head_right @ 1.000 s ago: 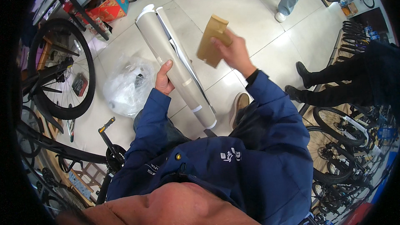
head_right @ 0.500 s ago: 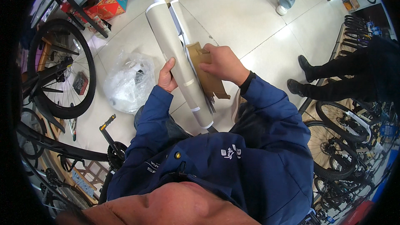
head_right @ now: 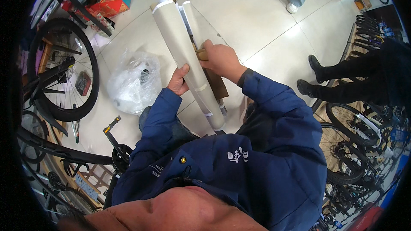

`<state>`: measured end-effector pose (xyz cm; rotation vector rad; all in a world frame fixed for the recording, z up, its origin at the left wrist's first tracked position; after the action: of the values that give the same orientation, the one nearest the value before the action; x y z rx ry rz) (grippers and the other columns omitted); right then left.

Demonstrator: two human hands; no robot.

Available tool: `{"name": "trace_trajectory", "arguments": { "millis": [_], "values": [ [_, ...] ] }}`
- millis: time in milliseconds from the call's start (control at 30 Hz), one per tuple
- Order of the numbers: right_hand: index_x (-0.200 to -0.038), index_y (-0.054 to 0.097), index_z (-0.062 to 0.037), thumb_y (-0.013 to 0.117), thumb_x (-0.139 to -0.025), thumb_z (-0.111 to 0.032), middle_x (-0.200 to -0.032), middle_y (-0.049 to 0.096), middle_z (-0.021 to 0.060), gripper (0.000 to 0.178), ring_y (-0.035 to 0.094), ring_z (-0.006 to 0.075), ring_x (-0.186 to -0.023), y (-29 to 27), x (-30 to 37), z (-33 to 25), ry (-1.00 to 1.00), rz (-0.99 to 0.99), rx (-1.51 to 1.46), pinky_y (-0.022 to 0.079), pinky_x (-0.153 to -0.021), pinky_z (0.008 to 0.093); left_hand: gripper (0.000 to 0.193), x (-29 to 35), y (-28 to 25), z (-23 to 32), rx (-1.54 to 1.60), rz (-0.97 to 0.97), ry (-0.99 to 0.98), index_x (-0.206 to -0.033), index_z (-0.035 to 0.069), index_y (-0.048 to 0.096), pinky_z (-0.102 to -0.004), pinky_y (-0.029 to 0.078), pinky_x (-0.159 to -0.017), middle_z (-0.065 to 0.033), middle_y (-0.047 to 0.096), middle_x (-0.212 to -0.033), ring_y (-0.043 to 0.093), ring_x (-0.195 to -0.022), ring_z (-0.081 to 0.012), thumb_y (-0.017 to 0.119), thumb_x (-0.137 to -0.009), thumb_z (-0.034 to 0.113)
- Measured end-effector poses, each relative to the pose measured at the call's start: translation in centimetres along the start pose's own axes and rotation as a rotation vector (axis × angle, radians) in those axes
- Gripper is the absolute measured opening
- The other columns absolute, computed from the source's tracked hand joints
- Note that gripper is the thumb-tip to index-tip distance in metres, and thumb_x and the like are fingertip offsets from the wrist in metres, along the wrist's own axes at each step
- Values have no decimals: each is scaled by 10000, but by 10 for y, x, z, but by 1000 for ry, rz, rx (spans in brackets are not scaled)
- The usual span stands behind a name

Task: The person attaches the front wheel to a bicycle, then uses a cordless drill and wrench to tighten components. They then unpack bubble wrap and foam pieces from a plastic bag, handling several white foam parts and cardboard pieces.

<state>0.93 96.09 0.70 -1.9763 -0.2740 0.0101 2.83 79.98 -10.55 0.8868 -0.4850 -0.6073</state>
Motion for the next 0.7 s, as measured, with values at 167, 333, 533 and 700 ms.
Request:
{"name": "trace_trajectory", "arguments": {
  "millis": [167,333,533,700],
  "values": [
    [-1009,568,-21,762,-844,-237,-808,704,221,334,692,451,-820,12,-5,-1,27,44,-31,551,-710,520,657,0,3,3,-61,131,23,-1398,11,547,-408,591,-950,-134,686,-1238,692,-1102,-244,781,-916,391],
    [-948,668,24,748,-855,-167,-831,736,185,227,751,312,-768,2,-3,16,63,-164,-312,599,-693,403,684,-4,-5,12,-115,149,74,-1415,0,537,-414,590,-953,-138,698,-1202,705,-1083,-266,779,-904,384],
    [-957,692,30,738,-904,-128,-796,743,127,173,750,178,-690,5,6,14,132,-236,-688,599,-626,301,691,0,6,9,0,100,50,-1424,-11,530,-425,582,-974,-166,669,-1296,687,-1144,-270,775,-903,372],
    [-914,666,-39,723,-864,-149,-793,708,136,134,706,329,-710,9,11,-2,-174,77,-259,560,-675,430,649,-1,11,8,-117,188,128,-1458,-42,501,-423,558,-1015,-178,642,-1370,657,-1214,-278,720,-939,281]
  ]
}}
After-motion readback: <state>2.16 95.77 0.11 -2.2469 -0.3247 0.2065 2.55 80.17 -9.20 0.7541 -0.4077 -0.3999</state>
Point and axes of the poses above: each hand's wrist, its own x-axis away from the middle knuckle, its own y-axis out of the palm, z = x × y, the point moved 4 cm from there along -x, towards the middle knuckle
